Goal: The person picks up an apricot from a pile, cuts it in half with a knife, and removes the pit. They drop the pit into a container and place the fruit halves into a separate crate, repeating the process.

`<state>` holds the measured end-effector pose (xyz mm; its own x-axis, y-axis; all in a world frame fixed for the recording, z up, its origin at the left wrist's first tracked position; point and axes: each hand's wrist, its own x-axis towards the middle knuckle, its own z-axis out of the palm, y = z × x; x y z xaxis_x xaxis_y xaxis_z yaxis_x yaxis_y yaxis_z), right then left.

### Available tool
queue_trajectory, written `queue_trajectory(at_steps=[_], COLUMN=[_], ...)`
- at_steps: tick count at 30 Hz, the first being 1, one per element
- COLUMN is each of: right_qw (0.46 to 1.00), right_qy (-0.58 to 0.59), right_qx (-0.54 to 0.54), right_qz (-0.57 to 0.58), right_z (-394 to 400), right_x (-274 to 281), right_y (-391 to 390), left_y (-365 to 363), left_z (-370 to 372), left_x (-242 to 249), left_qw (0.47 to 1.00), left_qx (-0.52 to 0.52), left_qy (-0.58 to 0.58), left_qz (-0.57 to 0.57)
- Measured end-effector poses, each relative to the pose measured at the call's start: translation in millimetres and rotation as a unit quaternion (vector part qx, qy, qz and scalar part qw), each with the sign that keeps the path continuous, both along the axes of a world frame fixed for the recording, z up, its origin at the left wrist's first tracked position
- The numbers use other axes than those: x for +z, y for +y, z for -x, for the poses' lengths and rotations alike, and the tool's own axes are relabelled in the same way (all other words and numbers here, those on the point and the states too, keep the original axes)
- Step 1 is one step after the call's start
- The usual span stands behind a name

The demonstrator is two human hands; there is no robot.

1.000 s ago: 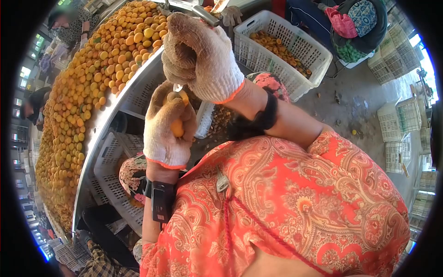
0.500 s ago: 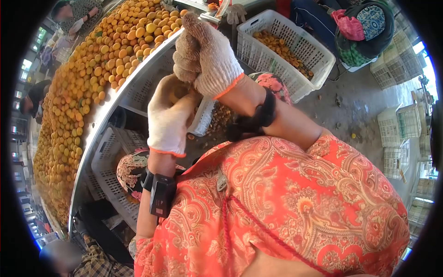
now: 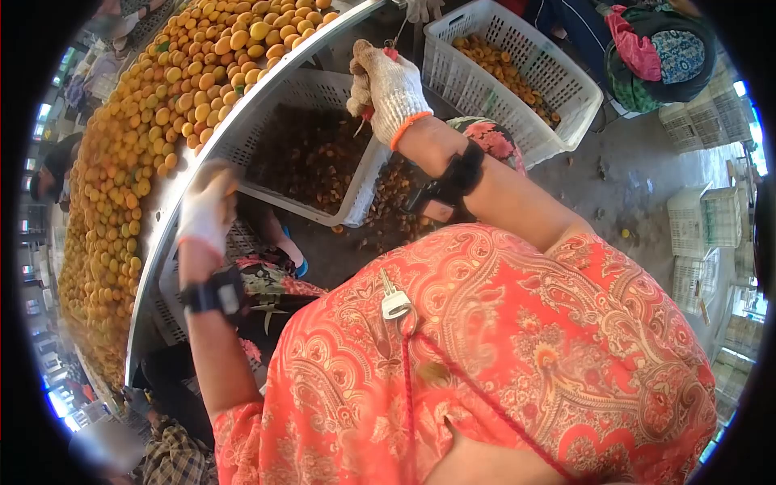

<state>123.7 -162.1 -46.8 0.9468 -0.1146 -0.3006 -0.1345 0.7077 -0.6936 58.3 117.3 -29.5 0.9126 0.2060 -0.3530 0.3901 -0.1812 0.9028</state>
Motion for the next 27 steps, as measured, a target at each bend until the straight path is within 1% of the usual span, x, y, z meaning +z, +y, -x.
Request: queue_trajectory(at_steps=[1,2,3,4,5,7,8,10,11,12,14,15,17,19,20,21,23,24,26,27], right_qw=[1.000,1.000,1.000,0.999,0.999,0.998,0.996,0.996,0.996,0.996,0.996,0.996,0.994,0.993,0.993,0.992,0.991,0.992,0.992,0.993], right_qy=[0.002,0.012,0.022,0.025,0.025,0.037,0.031,0.040,0.042,0.032,0.026,0.028,0.046,0.062,0.070,0.074,0.071,0.069,0.068,0.067], right_qx=[-0.002,0.000,0.003,0.018,0.021,0.036,0.058,0.064,0.065,0.077,0.078,0.079,0.084,0.081,0.071,0.081,0.086,0.083,0.095,0.090], right_qz=[-0.002,-0.010,-0.016,-0.015,-0.018,-0.046,-0.058,-0.053,-0.045,-0.044,-0.041,-0.032,-0.042,-0.053,-0.059,-0.057,-0.068,-0.071,-0.039,-0.042], right_z=[1,3,4,5,6,9,12,17,17,18,23,25,23,22,23,21,23,22,21,22], right_x=[-2,-3,-4,-6,-8,-12,-12,-11,-8,-10,-5,-4,-6,-9,-10,-15,-15,-17,-23,-28], right_y=[-3,-4,-6,-9,-11,-12,-14,-10,-9,-8,-7,-8,-9,-9,-8,-9,-12,-13,-15,-15], left_y=[14,12,45,56,82,116,135,176,201,227,225,221,213,231,230,219,163,145,116,105], left_z=[15,30,44,59,77,108,124,149,161,171,174,173,161,139,127,116,87,72,41,22], left_x=[14,27,35,44,42,46,43,33,22,10,19,30,46,54,56,70,99,109,119,118], left_qw=[0.999,0.989,0.994,0.987,0.992,0.987,0.987,0.973,0.972,0.960,0.921,0.927,0.921,0.929,0.921,0.926,0.933,0.933,0.951,0.951], left_qx=[0.025,0.145,0.103,0.155,0.079,0.134,0.140,0.204,0.206,0.228,0.289,0.296,0.299,0.257,0.263,0.229,0.240,0.237,0.123,0.118], left_qy=[-0.007,-0.032,-0.011,-0.024,-0.081,-0.080,-0.074,-0.052,-0.057,-0.032,-0.008,-0.033,-0.057,-0.088,-0.151,-0.176,-0.185,-0.189,-0.190,-0.193], left_qz=[0.022,0.026,0.043,0.035,-0.061,-0.031,-0.033,-0.094,-0.097,-0.157,-0.263,-0.229,-0.242,-0.249,-0.247,-0.243,-0.194,-0.196,-0.210,-0.211])
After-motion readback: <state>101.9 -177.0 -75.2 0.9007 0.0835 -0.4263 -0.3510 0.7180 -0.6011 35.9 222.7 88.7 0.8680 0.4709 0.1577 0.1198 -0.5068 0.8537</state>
